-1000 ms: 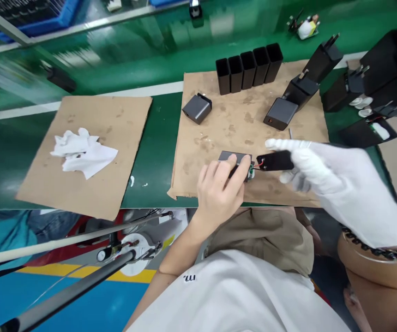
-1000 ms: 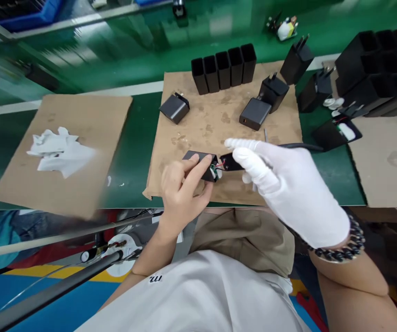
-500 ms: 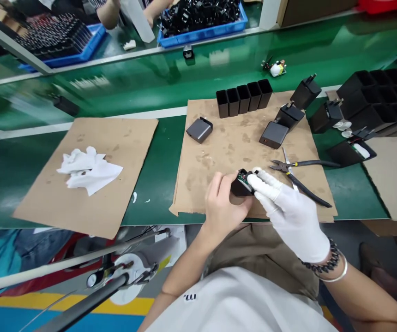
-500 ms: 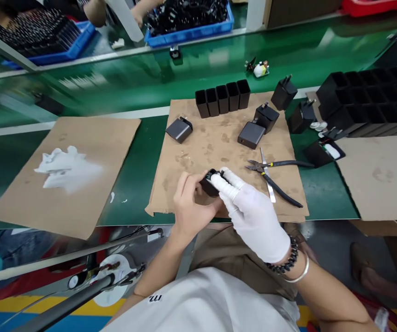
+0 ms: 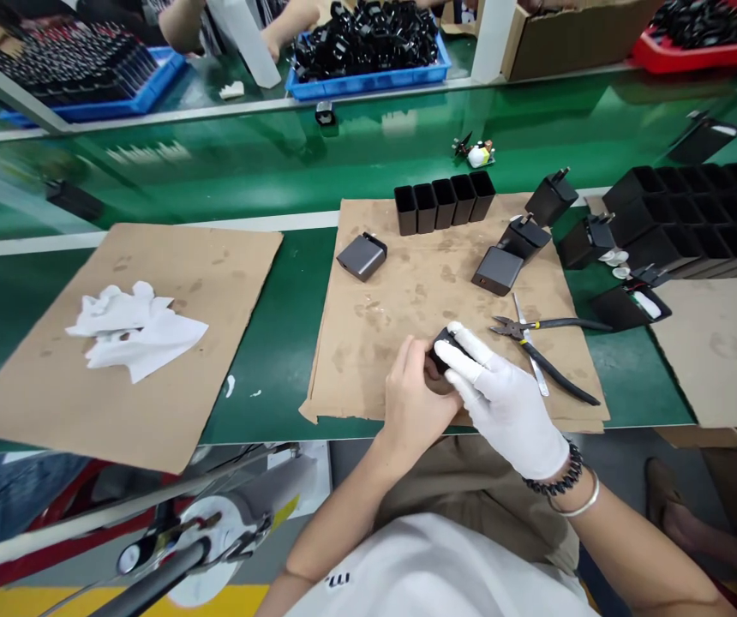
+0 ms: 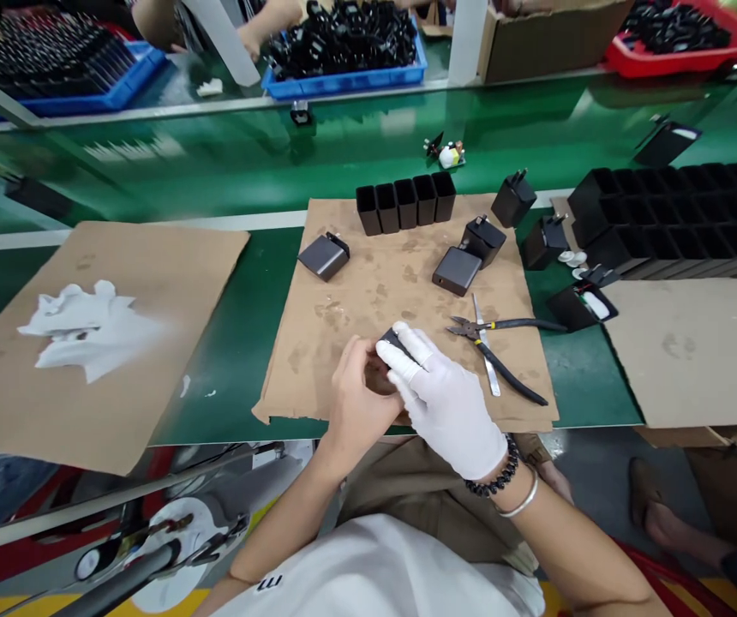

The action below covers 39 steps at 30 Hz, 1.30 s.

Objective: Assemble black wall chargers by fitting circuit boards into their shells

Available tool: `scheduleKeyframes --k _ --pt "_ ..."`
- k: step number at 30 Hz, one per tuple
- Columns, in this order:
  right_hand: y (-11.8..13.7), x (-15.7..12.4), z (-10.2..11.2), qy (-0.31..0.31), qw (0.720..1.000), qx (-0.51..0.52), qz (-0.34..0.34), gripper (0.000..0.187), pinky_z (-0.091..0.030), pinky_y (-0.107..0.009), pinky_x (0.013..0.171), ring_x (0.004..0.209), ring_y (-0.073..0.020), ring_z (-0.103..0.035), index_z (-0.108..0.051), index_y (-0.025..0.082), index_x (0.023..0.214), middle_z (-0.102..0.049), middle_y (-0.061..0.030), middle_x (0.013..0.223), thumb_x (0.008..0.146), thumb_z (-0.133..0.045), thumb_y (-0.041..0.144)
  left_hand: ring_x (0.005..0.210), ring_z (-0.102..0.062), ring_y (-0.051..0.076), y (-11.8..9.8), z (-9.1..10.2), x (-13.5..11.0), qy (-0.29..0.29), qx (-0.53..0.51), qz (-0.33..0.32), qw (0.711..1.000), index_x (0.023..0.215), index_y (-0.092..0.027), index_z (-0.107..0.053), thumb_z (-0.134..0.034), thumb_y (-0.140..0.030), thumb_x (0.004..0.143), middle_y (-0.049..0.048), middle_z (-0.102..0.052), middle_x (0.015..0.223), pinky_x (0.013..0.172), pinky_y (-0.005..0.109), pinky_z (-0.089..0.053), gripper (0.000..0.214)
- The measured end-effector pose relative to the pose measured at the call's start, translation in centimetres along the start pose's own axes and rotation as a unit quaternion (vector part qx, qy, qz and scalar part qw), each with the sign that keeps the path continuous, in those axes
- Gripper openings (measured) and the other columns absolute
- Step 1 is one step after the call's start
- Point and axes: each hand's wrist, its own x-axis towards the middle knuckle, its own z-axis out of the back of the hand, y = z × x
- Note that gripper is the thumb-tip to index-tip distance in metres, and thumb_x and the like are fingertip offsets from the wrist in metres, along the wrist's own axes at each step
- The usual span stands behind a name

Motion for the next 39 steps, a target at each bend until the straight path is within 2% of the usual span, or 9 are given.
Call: scheduleKeyframes --k 6,9,11,16,20,27,31,35,39 --pt "-0.4 0.6 -0.1 0.027 0.999 -0.023 0.011 0.040 -0.067 -0.027 0.086 0.097 -0.0184 -0.080 -0.075 0.032 0.129 -0.065 -0.0038 0.146 0.097 -0.059 0.014 0.095 -0.075 0.024 1.7 7.2 5.5 0.298 -0.032 -0.065 0.952 0.112 -0.023 -0.072 -0.078 -0.025 0.085 0.0063 -0.078 0.107 0.085 0.037 -0.060 0.028" --pt "-1.0 0.8 1.2 0.025 0.999 -0.015 0.032 0.039 -0.067 -0.027 0.085 0.098 -0.0188 -0.080 -0.074 0.029 0.130 -0.068 -0.0031 0.142 0.098 -0.057 0.016 0.079 -0.073 0.019 2.6 8.9 12.1 0.268 -0.086 -0.083 0.956 0.100 -0.018 -0.077 -0.083 -0.036 0.082 0.0062 -0.079 0.090 0.072 0.032 -0.061 0.026" --pt "-1.1 0.7 2.8 0.006 0.999 -0.011 0.034 0.038 -0.066 -0.024 0.085 0.103 -0.0183 -0.079 -0.072 0.027 0.132 -0.069 -0.0021 0.141 0.098 -0.059 0.017 0.075 -0.070 0.012 2.8 8.6 17.2 0.231 -0.088 -0.090 0.965 0.098 -0.012 -0.078 -0.080 -0.033 0.084 0.0054 -0.077 0.087 0.078 0.033 -0.061 0.026" --pt "-1.3 0.1 4.6 -0.094 0.990 -0.092 0.042 0.047 -0.066 -0.026 0.082 0.105 -0.0216 -0.079 -0.070 0.031 0.133 -0.068 -0.0045 0.142 0.091 -0.068 0.010 0.092 -0.070 0.013 2.8 4.8 29.5 0.126 0.019 -0.093 0.987 0.104 0.002 -0.071 -0.070 -0.020 0.085 0.0010 -0.073 0.084 0.095 0.061 -0.051 0.030" --pt "-2.2 -0.3 2.5 0.012 0.992 -0.112 0.049 0.045 -0.066 -0.024 0.080 0.106 -0.0192 -0.079 -0.072 0.029 0.130 -0.069 -0.0054 0.141 0.093 -0.059 0.006 0.116 -0.069 0.023 2.0 0.9 36.2 0.113 0.061 -0.058 0.990 0.101 0.002 -0.068 -0.069 -0.009 0.081 0.0044 -0.076 0.103 0.108 0.065 -0.046 0.023" --pt "-2.8 0.3 2.9 0.035 0.993 -0.087 0.076 0.032 -0.069 -0.035 0.075 0.109 -0.0283 -0.078 -0.073 0.022 0.123 -0.072 -0.0140 0.134 0.097 -0.058 0.012 0.150 -0.046 0.035 1.2 -4.8 40.7 0.209 0.129 0.000 0.969 0.081 0.003 -0.064 -0.087 -0.016 0.064 0.0193 -0.060 0.147 0.125 0.062 -0.022 0.034" --pt "-2.8 0.5 3.3 0.013 0.999 -0.021 0.048 0.038 -0.068 -0.035 0.091 0.122 -0.0270 -0.072 -0.070 0.023 0.126 -0.071 -0.0133 0.136 0.094 -0.058 0.004 0.145 -0.053 0.033 1.9 -7.0 42.4 0.257 0.224 0.049 0.939 0.075 -0.001 -0.068 -0.090 -0.005 0.059 0.0157 -0.074 0.128 0.122 0.067 -0.023 0.027" --pt "-2.2 0.3 3.1 -0.032 0.994 0.091 -0.054 0.030 -0.067 -0.029 0.093 0.112 -0.0198 -0.077 -0.074 0.027 0.115 -0.074 -0.0077 0.132 0.094 -0.065 0.007 0.143 -0.056 0.035 2.0 -7.4 43.6 0.263 0.330 0.014 0.906 0.076 0.003 -0.069 -0.089 -0.010 0.059 0.0119 -0.076 0.123 0.120 0.064 -0.031 0.029" --pt "-1.2 -0.4 2.3 -0.065 0.974 0.182 -0.116 0.029 -0.067 -0.036 0.095 0.114 -0.0226 -0.076 -0.072 0.027 0.108 -0.075 -0.0063 0.131 0.091 -0.069 0.005 0.141 -0.057 0.037 2.2 -6.4 43.0 0.293 0.384 0.000 0.876 0.083 0.003 -0.073 -0.091 -0.023 0.058 0.0086 -0.073 0.128 0.121 0.061 -0.033 0.040"
